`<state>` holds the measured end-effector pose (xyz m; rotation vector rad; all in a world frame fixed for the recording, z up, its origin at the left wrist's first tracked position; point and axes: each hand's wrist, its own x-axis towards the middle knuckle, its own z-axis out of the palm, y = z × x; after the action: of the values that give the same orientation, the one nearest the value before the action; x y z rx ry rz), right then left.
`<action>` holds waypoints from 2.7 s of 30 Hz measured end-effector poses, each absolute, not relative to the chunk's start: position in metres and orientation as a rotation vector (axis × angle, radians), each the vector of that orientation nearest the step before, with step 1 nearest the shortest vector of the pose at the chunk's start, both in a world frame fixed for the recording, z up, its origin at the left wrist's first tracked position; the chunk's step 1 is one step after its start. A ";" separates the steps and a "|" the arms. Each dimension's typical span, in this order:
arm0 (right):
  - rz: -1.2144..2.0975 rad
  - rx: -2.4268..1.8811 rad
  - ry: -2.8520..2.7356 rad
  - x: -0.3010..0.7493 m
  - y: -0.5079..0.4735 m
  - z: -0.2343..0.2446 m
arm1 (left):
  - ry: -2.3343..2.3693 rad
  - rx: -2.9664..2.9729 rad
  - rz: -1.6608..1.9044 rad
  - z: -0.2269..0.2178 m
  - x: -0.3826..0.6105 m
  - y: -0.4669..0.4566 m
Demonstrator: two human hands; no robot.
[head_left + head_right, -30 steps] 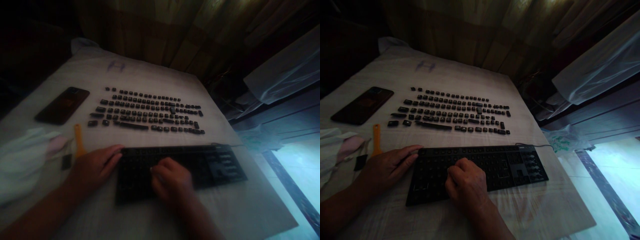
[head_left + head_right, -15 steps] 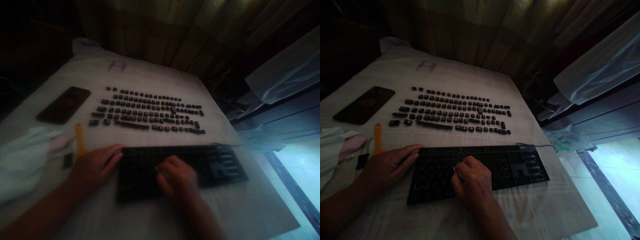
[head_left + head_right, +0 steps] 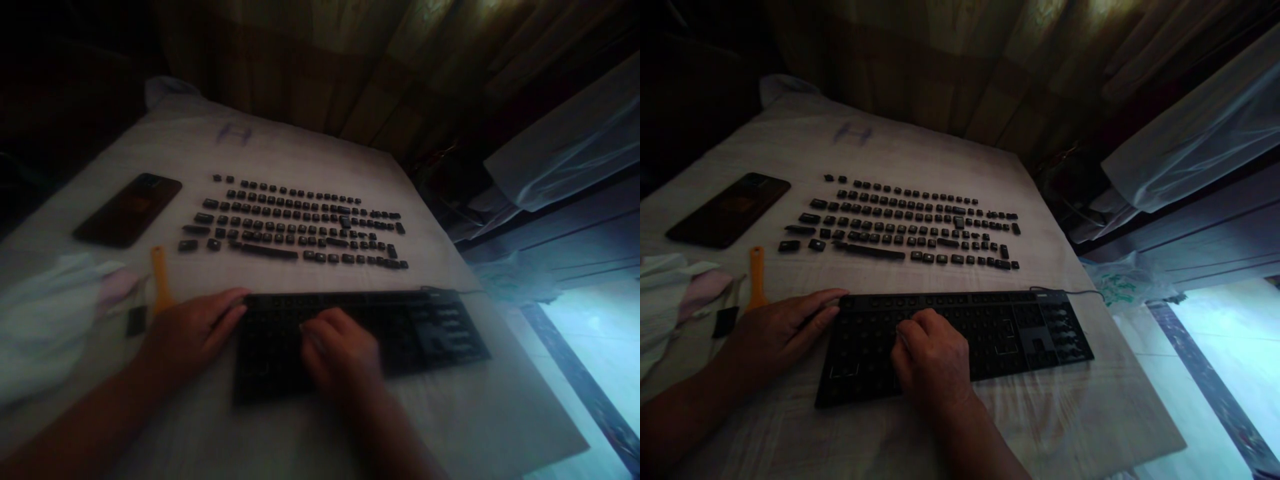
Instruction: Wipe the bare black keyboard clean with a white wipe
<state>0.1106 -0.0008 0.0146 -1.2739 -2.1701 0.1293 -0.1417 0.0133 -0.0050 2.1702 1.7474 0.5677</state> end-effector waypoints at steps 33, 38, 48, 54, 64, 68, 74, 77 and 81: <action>0.374 -1.177 -2.160 0.106 -0.006 0.014 | 1.730 2.166 0.578 -0.002 -0.139 0.014; 0.326 -1.264 -2.173 0.105 -0.007 0.011 | 1.728 2.156 0.582 -0.003 -0.140 0.014; 0.302 -1.309 -2.221 0.113 -0.002 0.017 | 1.730 2.145 0.578 -0.004 -0.141 0.014; 0.247 -1.300 -2.209 0.115 -0.003 0.017 | 1.729 2.152 0.566 -0.003 -0.140 0.014; 0.196 -1.242 -2.131 0.098 -0.005 0.009 | 1.721 2.153 0.551 -0.002 -0.139 0.013; 0.136 -1.282 -2.211 0.095 -0.006 0.010 | 1.717 2.164 0.562 0.001 -0.138 0.014; 0.105 -1.247 -2.238 0.097 -0.007 0.010 | 1.714 2.187 0.561 0.000 -0.137 0.014; 0.114 -1.225 -2.262 0.098 -0.007 0.009 | 1.717 2.189 0.580 -0.002 -0.137 0.013; 0.143 -1.240 -2.242 0.099 -0.008 0.009 | 1.713 2.185 0.584 -0.003 -0.138 0.013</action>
<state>0.0989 -0.0083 0.0092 -1.2402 -2.2418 0.1434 -0.1377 0.0134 -0.0033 2.1847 1.7134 0.5836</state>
